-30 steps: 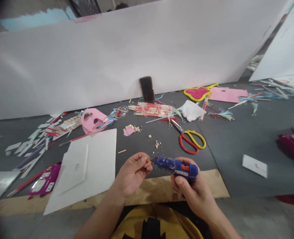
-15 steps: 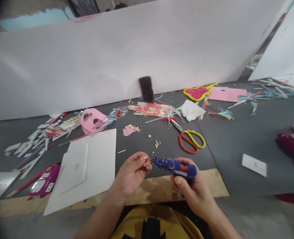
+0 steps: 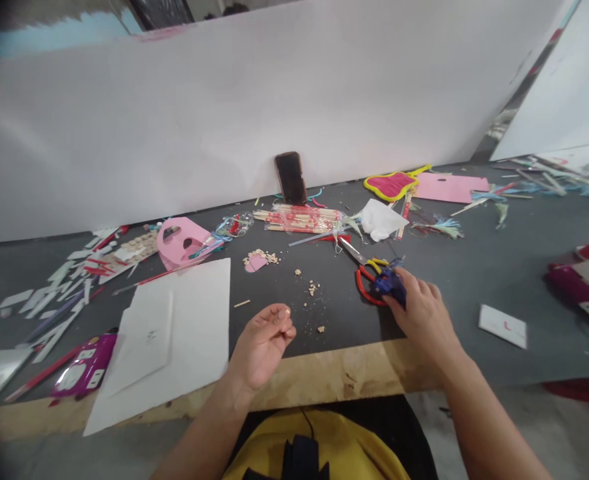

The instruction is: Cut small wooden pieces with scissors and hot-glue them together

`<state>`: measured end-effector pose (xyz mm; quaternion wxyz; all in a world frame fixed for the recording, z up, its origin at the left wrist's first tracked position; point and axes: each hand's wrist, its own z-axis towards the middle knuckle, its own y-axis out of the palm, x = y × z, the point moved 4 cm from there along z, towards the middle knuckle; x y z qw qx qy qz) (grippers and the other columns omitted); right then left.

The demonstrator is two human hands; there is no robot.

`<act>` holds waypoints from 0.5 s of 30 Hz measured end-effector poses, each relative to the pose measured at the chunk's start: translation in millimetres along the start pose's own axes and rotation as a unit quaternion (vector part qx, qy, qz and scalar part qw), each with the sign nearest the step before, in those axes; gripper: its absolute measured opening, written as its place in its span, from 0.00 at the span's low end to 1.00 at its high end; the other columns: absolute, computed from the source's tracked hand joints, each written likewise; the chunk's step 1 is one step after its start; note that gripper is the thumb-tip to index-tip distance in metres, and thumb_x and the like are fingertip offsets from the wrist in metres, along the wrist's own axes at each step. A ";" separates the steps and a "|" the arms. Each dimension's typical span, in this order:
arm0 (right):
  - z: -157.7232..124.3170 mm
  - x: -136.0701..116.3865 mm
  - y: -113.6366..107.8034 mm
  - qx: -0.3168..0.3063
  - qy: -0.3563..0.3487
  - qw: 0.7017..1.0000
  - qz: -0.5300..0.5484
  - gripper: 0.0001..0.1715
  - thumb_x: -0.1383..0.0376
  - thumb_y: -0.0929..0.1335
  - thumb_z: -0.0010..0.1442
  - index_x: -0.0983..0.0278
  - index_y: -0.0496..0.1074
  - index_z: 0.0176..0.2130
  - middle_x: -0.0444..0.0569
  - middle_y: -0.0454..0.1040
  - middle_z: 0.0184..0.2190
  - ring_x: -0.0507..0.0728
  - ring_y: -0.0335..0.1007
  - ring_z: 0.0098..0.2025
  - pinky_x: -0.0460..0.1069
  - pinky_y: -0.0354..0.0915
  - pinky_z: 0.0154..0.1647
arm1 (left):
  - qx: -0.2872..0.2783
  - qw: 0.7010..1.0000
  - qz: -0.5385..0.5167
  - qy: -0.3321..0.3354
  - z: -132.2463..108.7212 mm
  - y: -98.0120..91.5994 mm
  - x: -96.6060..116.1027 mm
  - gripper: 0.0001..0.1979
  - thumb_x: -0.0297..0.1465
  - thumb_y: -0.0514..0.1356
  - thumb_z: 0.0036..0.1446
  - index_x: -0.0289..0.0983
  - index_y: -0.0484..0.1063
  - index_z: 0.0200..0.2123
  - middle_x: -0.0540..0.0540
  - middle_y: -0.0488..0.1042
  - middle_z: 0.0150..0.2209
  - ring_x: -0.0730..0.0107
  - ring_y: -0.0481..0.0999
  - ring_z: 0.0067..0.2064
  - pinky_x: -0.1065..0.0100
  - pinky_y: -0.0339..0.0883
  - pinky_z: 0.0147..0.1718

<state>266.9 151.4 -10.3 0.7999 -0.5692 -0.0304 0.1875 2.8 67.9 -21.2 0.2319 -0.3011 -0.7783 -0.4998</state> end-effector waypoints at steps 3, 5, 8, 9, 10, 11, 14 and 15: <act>-1.8 -12.8 -11.1 0.047 0.005 0.998 -0.041 0.23 0.58 0.62 0.60 0.67 0.65 0.51 0.62 0.68 0.49 0.69 0.62 0.48 0.62 0.58 0.47 | 0.002 1.000 0.002 -0.005 0.5 -0.5 -1.3 0.10 0.31 0.70 0.41 0.33 0.74 0.27 0.53 0.64 0.23 0.82 0.61 0.24 0.74 0.59 0.27; -9.7 -36.7 -17.9 0.085 -0.011 0.996 -0.008 0.17 0.59 0.63 0.61 0.64 0.68 0.47 0.58 0.69 0.46 0.66 0.61 0.47 0.60 0.57 0.48 | 0.005 1.000 0.006 -0.007 1.4 -0.3 -2.2 0.11 0.32 0.70 0.41 0.33 0.74 0.27 0.53 0.64 0.22 0.81 0.61 0.24 0.74 0.59 0.27; -24.8 -83.7 -6.8 -0.003 -0.094 0.993 0.067 0.12 0.56 0.66 0.58 0.61 0.70 0.38 0.52 0.73 0.35 0.62 0.64 0.40 0.55 0.59 0.43 | 0.002 1.000 0.010 -0.009 2.8 0.8 -3.9 0.11 0.32 0.70 0.42 0.33 0.74 0.27 0.53 0.64 0.22 0.81 0.61 0.24 0.74 0.58 0.27; -29.1 -94.7 -1.3 -0.027 -0.086 0.994 0.067 0.12 0.55 0.68 0.56 0.61 0.70 0.37 0.51 0.73 0.33 0.62 0.65 0.39 0.55 0.59 0.40 | 0.000 1.000 0.009 -0.009 3.0 1.1 -4.4 0.11 0.32 0.69 0.42 0.33 0.74 0.27 0.53 0.64 0.22 0.81 0.61 0.24 0.74 0.58 0.27; -32.7 -103.6 4.7 -0.054 -0.078 0.994 0.062 0.12 0.55 0.69 0.56 0.61 0.70 0.35 0.50 0.74 0.33 0.62 0.65 0.39 0.54 0.58 0.38 | -0.004 1.000 0.006 -0.009 3.0 1.2 -4.7 0.10 0.32 0.69 0.43 0.33 0.74 0.27 0.53 0.64 0.22 0.81 0.61 0.24 0.74 0.58 0.27; -35.3 -110.2 9.5 -0.069 -0.071 0.993 0.058 0.12 0.55 0.69 0.55 0.61 0.70 0.34 0.50 0.74 0.32 0.62 0.65 0.38 0.54 0.57 0.37 | -0.007 1.000 0.004 -0.010 2.9 1.1 -5.0 0.10 0.32 0.69 0.43 0.33 0.74 0.27 0.53 0.64 0.22 0.81 0.61 0.24 0.74 0.58 0.27; -37.0 -118.6 17.3 -0.083 -0.055 0.994 0.049 0.12 0.55 0.68 0.56 0.61 0.70 0.32 0.49 0.74 0.31 0.61 0.65 0.37 0.53 0.54 0.36 | -0.017 1.000 0.001 -0.013 2.1 0.2 -5.0 0.09 0.31 0.69 0.44 0.33 0.74 0.27 0.53 0.65 0.23 0.81 0.61 0.24 0.74 0.58 0.27; -36.1 -119.3 18.3 -0.084 -0.054 0.994 0.049 0.11 0.56 0.68 0.57 0.61 0.70 0.32 0.49 0.74 0.30 0.61 0.65 0.37 0.53 0.53 0.36 | -0.018 1.000 0.001 -0.014 1.9 -0.3 -4.9 0.09 0.31 0.69 0.44 0.33 0.74 0.27 0.53 0.65 0.23 0.80 0.61 0.25 0.74 0.58 0.27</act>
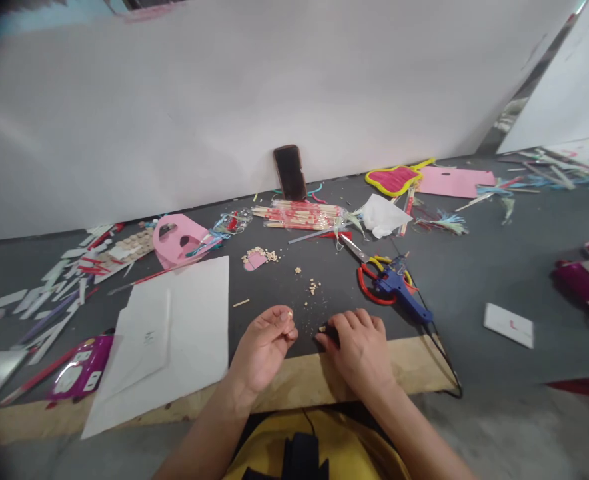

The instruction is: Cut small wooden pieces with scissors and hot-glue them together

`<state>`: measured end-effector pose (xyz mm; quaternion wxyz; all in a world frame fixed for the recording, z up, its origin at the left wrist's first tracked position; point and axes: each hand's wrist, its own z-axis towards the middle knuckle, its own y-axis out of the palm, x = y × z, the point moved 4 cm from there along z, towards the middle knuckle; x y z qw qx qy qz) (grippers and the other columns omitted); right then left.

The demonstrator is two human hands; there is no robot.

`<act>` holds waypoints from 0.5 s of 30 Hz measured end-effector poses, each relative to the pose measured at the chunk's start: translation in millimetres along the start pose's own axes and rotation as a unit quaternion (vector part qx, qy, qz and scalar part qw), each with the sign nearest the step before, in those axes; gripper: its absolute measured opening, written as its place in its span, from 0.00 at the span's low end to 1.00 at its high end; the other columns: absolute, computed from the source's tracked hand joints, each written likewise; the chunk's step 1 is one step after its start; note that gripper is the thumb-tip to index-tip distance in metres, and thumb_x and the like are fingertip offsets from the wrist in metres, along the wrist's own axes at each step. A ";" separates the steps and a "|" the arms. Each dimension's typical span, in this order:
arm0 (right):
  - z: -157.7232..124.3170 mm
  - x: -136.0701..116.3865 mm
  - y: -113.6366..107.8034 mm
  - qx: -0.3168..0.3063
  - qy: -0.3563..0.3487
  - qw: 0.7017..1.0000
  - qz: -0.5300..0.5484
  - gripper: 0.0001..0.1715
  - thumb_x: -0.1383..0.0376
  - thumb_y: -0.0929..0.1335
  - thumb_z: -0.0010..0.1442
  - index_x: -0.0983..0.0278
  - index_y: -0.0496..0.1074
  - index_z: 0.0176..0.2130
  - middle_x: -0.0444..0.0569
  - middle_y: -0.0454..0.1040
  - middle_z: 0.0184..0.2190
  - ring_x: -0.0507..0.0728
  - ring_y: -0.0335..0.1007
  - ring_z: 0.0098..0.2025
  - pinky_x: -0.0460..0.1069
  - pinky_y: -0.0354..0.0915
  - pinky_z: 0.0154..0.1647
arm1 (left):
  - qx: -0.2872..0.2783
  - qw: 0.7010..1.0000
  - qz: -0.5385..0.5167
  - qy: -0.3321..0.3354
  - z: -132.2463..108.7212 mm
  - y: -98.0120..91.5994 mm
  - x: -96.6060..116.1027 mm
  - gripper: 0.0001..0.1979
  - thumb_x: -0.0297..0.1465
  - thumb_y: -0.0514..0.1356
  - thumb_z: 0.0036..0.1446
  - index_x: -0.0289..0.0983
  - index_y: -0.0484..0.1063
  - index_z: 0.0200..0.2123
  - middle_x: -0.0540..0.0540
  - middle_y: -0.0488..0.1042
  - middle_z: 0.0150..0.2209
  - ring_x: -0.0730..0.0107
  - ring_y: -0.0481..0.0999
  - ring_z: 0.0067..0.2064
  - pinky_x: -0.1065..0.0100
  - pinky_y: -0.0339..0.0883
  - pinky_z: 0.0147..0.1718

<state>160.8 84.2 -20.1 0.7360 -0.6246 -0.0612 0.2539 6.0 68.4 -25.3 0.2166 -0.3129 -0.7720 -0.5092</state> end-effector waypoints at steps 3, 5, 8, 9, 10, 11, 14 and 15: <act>4.2 -0.5 0.8 -0.006 -0.007 1.000 0.016 0.09 0.59 0.66 0.59 0.61 0.70 0.32 0.48 0.73 0.30 0.60 0.64 0.36 0.53 0.52 0.37 | 0.005 1.000 0.000 0.001 -0.6 -0.9 -0.2 0.10 0.31 0.69 0.43 0.33 0.74 0.27 0.53 0.64 0.22 0.80 0.61 0.24 0.74 0.58 0.27; 6.4 -1.0 0.7 -0.005 -0.011 0.999 0.037 0.07 0.61 0.66 0.60 0.61 0.71 0.32 0.48 0.73 0.29 0.60 0.64 0.36 0.53 0.52 0.37 | 0.013 1.000 0.009 -0.001 -1.0 -1.1 -1.1 0.10 0.31 0.69 0.42 0.33 0.74 0.27 0.53 0.64 0.22 0.80 0.61 0.25 0.74 0.57 0.28; 8.2 -2.3 -2.7 0.002 -0.014 0.997 0.070 0.07 0.61 0.66 0.60 0.61 0.71 0.32 0.47 0.74 0.30 0.59 0.65 0.37 0.53 0.53 0.37 | 0.021 0.998 0.059 0.003 -2.2 -1.6 -2.2 0.10 0.32 0.69 0.43 0.33 0.74 0.27 0.52 0.66 0.22 0.79 0.62 0.25 0.73 0.56 0.29; 8.4 -3.2 -5.7 0.007 -0.022 0.995 0.092 0.07 0.61 0.66 0.60 0.61 0.70 0.33 0.47 0.74 0.30 0.58 0.65 0.37 0.53 0.54 0.38 | 0.020 0.996 0.083 0.009 -2.9 -1.6 -2.0 0.09 0.32 0.68 0.43 0.33 0.74 0.27 0.52 0.66 0.22 0.78 0.62 0.26 0.73 0.56 0.29; 8.5 -4.6 -9.9 0.014 -0.035 0.992 0.121 0.07 0.61 0.65 0.60 0.61 0.70 0.33 0.47 0.74 0.31 0.58 0.65 0.37 0.52 0.55 0.38 | 0.016 0.994 0.110 0.016 -3.7 -1.4 -1.6 0.09 0.32 0.68 0.44 0.33 0.74 0.27 0.52 0.66 0.22 0.78 0.62 0.26 0.73 0.55 0.29; 8.4 -6.2 -15.3 0.025 -0.052 0.986 0.154 0.06 0.61 0.65 0.61 0.61 0.69 0.34 0.47 0.73 0.31 0.57 0.65 0.37 0.52 0.56 0.38 | 0.008 0.990 0.136 0.026 -4.6 -0.7 -0.8 0.08 0.32 0.67 0.45 0.34 0.74 0.27 0.52 0.66 0.22 0.77 0.62 0.26 0.73 0.55 0.29; 8.0 -11.7 -33.4 0.065 -0.108 0.968 0.217 0.04 0.63 0.66 0.60 0.61 0.68 0.36 0.47 0.73 0.32 0.56 0.65 0.37 0.53 0.57 0.40 | -0.027 0.977 0.203 0.062 -8.4 3.4 2.8 0.06 0.32 0.65 0.48 0.34 0.74 0.27 0.51 0.68 0.25 0.75 0.63 0.29 0.72 0.56 0.32; 8.0 -13.3 -38.4 0.079 -0.122 0.965 0.217 0.03 0.64 0.66 0.60 0.61 0.68 0.37 0.47 0.73 0.32 0.56 0.65 0.37 0.53 0.58 0.41 | -0.036 0.972 0.218 0.077 -9.8 5.0 4.5 0.06 0.32 0.65 0.49 0.34 0.74 0.27 0.50 0.68 0.26 0.74 0.64 0.31 0.72 0.56 0.33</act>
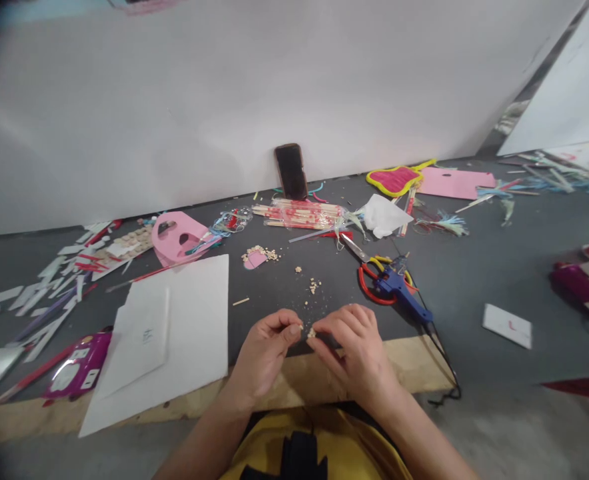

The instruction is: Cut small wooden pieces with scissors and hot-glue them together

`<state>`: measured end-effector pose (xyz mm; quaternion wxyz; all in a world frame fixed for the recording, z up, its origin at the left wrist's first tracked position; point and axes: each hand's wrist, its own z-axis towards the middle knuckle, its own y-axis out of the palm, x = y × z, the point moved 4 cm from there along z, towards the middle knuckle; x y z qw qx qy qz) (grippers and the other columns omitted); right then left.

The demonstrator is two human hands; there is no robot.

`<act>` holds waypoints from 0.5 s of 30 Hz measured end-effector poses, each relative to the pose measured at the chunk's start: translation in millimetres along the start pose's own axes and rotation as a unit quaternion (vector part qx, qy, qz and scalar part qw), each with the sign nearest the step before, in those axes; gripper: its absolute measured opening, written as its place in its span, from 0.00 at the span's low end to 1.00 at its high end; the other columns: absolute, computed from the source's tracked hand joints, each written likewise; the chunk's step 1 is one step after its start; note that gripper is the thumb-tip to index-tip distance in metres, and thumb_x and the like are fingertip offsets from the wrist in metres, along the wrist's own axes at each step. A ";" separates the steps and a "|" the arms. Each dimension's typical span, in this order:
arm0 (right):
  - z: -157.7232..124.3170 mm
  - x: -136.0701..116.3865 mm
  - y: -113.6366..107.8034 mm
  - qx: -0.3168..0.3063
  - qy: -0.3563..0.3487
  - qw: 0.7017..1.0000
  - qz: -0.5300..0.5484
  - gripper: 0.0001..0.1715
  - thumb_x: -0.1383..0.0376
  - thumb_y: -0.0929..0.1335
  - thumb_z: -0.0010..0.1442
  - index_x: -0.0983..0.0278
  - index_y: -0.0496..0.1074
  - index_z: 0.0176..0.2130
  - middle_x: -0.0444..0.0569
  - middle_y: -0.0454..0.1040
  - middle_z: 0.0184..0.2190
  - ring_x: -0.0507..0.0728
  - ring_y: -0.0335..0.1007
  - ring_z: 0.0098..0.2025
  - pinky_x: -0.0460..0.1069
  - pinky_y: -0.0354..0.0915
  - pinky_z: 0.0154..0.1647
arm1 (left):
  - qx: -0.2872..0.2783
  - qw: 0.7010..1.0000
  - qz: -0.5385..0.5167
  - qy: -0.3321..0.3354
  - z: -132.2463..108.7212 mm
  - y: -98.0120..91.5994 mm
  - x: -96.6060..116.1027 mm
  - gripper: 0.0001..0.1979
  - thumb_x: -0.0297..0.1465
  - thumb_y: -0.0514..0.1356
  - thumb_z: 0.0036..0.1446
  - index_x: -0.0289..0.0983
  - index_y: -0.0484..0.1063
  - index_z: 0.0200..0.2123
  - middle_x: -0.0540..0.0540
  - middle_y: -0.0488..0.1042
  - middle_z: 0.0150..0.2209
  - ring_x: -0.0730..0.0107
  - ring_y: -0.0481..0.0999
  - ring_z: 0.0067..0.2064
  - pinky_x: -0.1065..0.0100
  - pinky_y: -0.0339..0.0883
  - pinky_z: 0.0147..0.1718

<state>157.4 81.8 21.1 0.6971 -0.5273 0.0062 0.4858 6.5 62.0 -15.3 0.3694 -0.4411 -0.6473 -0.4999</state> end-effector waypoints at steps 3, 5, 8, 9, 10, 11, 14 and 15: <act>3.0 -6.6 -5.9 0.016 -0.029 0.999 -0.020 0.06 0.66 0.68 0.58 0.60 0.67 0.38 0.47 0.73 0.32 0.56 0.64 0.37 0.54 0.57 0.41 | -0.009 0.999 0.035 0.037 -3.0 2.3 6.4 0.05 0.31 0.64 0.50 0.35 0.74 0.26 0.50 0.68 0.29 0.73 0.65 0.33 0.71 0.57 0.35; 3.8 -8.5 -6.7 0.021 -0.037 0.999 -0.030 0.07 0.67 0.69 0.57 0.60 0.67 0.38 0.46 0.73 0.31 0.56 0.64 0.37 0.54 0.57 0.41 | -0.013 0.997 0.057 0.049 -4.6 3.6 9.6 0.04 0.30 0.64 0.51 0.36 0.74 0.27 0.50 0.68 0.29 0.72 0.65 0.34 0.71 0.57 0.36; 3.7 -9.8 -6.9 0.024 -0.043 0.998 -0.037 0.07 0.67 0.69 0.57 0.60 0.68 0.38 0.46 0.73 0.31 0.56 0.64 0.36 0.54 0.57 0.41 | -0.017 0.993 0.094 0.063 -6.8 5.1 14.0 0.03 0.29 0.63 0.52 0.36 0.75 0.27 0.49 0.67 0.30 0.72 0.66 0.34 0.71 0.58 0.35; 3.5 -10.1 -7.3 0.026 -0.045 0.998 -0.037 0.07 0.67 0.69 0.57 0.60 0.68 0.38 0.46 0.74 0.31 0.56 0.64 0.36 0.54 0.57 0.40 | -0.019 0.992 0.107 0.069 -7.5 5.5 15.7 0.03 0.29 0.63 0.52 0.36 0.75 0.27 0.49 0.67 0.30 0.71 0.66 0.34 0.71 0.58 0.35; 3.3 -10.4 -7.7 0.027 -0.047 0.998 -0.037 0.07 0.67 0.69 0.57 0.60 0.68 0.38 0.46 0.74 0.31 0.56 0.64 0.36 0.54 0.57 0.40 | -0.020 0.990 0.119 0.073 -8.2 5.9 17.2 0.03 0.29 0.63 0.52 0.36 0.75 0.27 0.49 0.67 0.30 0.71 0.66 0.34 0.71 0.58 0.35; 3.1 -10.8 -8.3 0.029 -0.050 0.998 -0.035 0.07 0.67 0.69 0.57 0.60 0.68 0.38 0.46 0.74 0.31 0.56 0.64 0.36 0.54 0.57 0.40 | -0.022 0.988 0.130 0.077 -8.8 6.3 18.7 0.03 0.29 0.63 0.52 0.36 0.76 0.27 0.49 0.67 0.30 0.71 0.66 0.34 0.71 0.58 0.35; 2.9 -11.5 -9.4 0.026 -0.049 0.998 -0.022 0.07 0.68 0.68 0.58 0.60 0.67 0.38 0.46 0.74 0.31 0.55 0.65 0.36 0.54 0.57 0.41 | -0.029 0.985 0.150 0.085 -10.0 7.5 22.0 0.03 0.29 0.63 0.52 0.37 0.76 0.27 0.49 0.67 0.30 0.71 0.66 0.34 0.71 0.59 0.35; 2.9 -11.8 -9.5 0.024 -0.048 0.998 -0.016 0.07 0.68 0.68 0.58 0.60 0.67 0.38 0.46 0.75 0.32 0.55 0.66 0.36 0.54 0.57 0.41 | -0.031 0.984 0.151 0.086 -10.1 7.8 22.6 0.03 0.29 0.63 0.52 0.37 0.76 0.27 0.49 0.67 0.30 0.71 0.66 0.34 0.71 0.59 0.35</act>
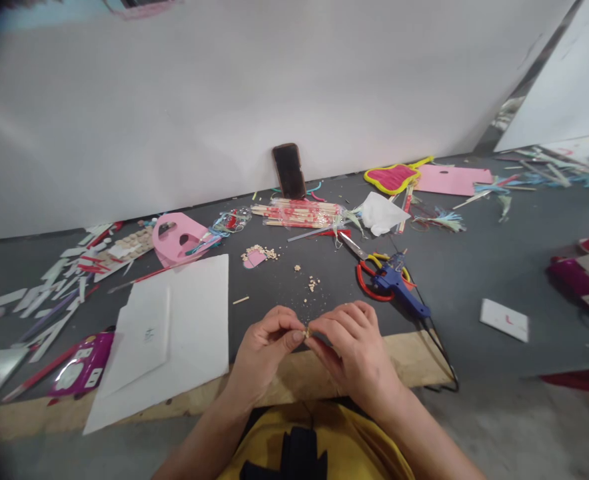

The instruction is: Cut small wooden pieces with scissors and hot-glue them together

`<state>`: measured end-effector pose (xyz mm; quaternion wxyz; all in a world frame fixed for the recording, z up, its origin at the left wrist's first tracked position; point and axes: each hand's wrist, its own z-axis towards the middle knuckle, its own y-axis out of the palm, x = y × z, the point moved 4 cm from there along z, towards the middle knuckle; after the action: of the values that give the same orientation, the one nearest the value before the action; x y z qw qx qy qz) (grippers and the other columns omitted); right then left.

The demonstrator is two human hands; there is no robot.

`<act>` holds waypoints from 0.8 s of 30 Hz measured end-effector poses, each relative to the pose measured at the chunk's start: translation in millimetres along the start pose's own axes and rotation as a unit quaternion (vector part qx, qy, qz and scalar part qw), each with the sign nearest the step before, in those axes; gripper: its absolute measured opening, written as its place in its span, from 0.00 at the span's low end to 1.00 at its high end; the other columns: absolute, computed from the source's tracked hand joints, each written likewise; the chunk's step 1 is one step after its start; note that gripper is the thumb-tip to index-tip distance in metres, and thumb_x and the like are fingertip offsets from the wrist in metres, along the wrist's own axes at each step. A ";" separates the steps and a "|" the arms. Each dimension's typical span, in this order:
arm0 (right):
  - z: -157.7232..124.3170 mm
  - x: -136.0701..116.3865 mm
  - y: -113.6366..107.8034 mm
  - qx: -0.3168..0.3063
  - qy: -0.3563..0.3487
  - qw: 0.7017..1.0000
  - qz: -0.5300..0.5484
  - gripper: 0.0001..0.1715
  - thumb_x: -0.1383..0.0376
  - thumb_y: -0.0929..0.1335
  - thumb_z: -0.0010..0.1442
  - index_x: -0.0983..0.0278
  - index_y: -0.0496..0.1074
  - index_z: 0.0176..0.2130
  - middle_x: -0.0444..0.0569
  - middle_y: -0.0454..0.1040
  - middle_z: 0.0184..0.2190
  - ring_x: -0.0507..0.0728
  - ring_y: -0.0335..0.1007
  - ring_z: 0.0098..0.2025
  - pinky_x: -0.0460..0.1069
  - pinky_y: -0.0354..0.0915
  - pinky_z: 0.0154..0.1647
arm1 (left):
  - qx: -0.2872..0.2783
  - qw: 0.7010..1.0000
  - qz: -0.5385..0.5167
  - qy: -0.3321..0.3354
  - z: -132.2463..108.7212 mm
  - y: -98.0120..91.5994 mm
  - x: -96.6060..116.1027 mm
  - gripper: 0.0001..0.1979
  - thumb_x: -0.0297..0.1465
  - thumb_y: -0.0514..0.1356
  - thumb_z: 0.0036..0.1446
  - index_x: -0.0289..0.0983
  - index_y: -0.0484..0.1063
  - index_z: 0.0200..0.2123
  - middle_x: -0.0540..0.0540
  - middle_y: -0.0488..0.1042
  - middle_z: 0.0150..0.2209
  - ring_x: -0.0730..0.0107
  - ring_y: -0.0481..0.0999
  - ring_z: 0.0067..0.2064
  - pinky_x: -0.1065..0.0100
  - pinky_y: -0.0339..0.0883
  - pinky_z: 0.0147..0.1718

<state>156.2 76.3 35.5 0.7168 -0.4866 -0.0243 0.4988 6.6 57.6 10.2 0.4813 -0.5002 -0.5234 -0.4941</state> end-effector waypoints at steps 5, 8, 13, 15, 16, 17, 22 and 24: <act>-0.1 -1.5 -0.5 0.006 -0.005 1.000 0.022 0.06 0.68 0.67 0.59 0.60 0.66 0.39 0.46 0.76 0.32 0.55 0.67 0.35 0.54 0.57 0.42 | -0.001 1.000 -0.016 -0.002 1.3 0.4 -0.4 0.02 0.29 0.64 0.50 0.37 0.76 0.27 0.49 0.67 0.30 0.71 0.66 0.34 0.71 0.59 0.34; -0.8 -2.4 -0.4 0.006 -0.009 1.000 0.029 0.06 0.69 0.67 0.60 0.61 0.66 0.40 0.45 0.76 0.32 0.54 0.67 0.34 0.54 0.56 0.42 | -0.003 1.000 -0.027 -0.006 1.6 0.9 -1.3 0.02 0.29 0.65 0.49 0.37 0.76 0.26 0.49 0.68 0.29 0.72 0.67 0.33 0.71 0.59 0.34; -1.4 -3.5 -1.1 -0.001 -0.010 0.999 0.044 0.06 0.69 0.67 0.60 0.60 0.67 0.40 0.45 0.76 0.32 0.54 0.66 0.34 0.54 0.56 0.42 | -0.006 0.992 -0.101 -0.079 0.0 3.5 -5.9 0.05 0.30 0.66 0.46 0.36 0.74 0.26 0.51 0.71 0.26 0.74 0.67 0.30 0.72 0.60 0.32; -1.6 -3.6 -1.3 -0.004 -0.010 0.999 0.044 0.07 0.69 0.67 0.59 0.60 0.67 0.40 0.45 0.76 0.32 0.54 0.66 0.34 0.55 0.56 0.42 | -0.005 0.983 -0.139 -0.117 -0.7 5.1 -7.1 0.07 0.30 0.68 0.44 0.35 0.73 0.27 0.51 0.71 0.25 0.76 0.67 0.29 0.73 0.60 0.31; -1.9 -3.6 -1.3 -0.006 -0.010 0.999 0.043 0.07 0.69 0.67 0.59 0.60 0.67 0.40 0.45 0.76 0.32 0.54 0.66 0.34 0.55 0.56 0.43 | -0.004 0.979 -0.154 -0.130 -0.8 5.7 -7.1 0.08 0.30 0.69 0.43 0.35 0.73 0.27 0.52 0.72 0.25 0.76 0.68 0.28 0.74 0.61 0.31; -2.2 -3.4 -1.1 -0.009 -0.012 0.999 0.042 0.08 0.69 0.67 0.59 0.60 0.67 0.40 0.45 0.76 0.32 0.54 0.66 0.35 0.55 0.56 0.43 | -0.003 0.976 -0.168 -0.139 -0.8 6.1 -6.8 0.10 0.29 0.69 0.42 0.35 0.73 0.28 0.52 0.72 0.25 0.77 0.68 0.28 0.74 0.61 0.31; -3.5 -2.8 -0.5 -0.019 -0.014 0.999 0.045 0.07 0.69 0.66 0.59 0.60 0.67 0.40 0.46 0.76 0.33 0.55 0.66 0.35 0.55 0.56 0.42 | 0.000 0.962 -0.211 -0.175 -1.7 6.6 -5.3 0.15 0.28 0.71 0.38 0.34 0.72 0.31 0.51 0.73 0.25 0.78 0.70 0.28 0.75 0.63 0.31; -3.2 -3.3 -1.2 -0.020 -0.012 0.999 0.048 0.07 0.70 0.66 0.59 0.60 0.67 0.40 0.45 0.75 0.32 0.55 0.65 0.35 0.55 0.56 0.42 | 0.000 0.958 -0.218 -0.187 -2.7 6.8 -5.2 0.16 0.28 0.71 0.37 0.35 0.72 0.31 0.51 0.74 0.25 0.78 0.70 0.28 0.75 0.63 0.31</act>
<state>157.1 71.6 36.1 0.6818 -0.4951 -0.0193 0.5382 13.7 54.7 5.4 0.2558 -0.4572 -0.7005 -0.4847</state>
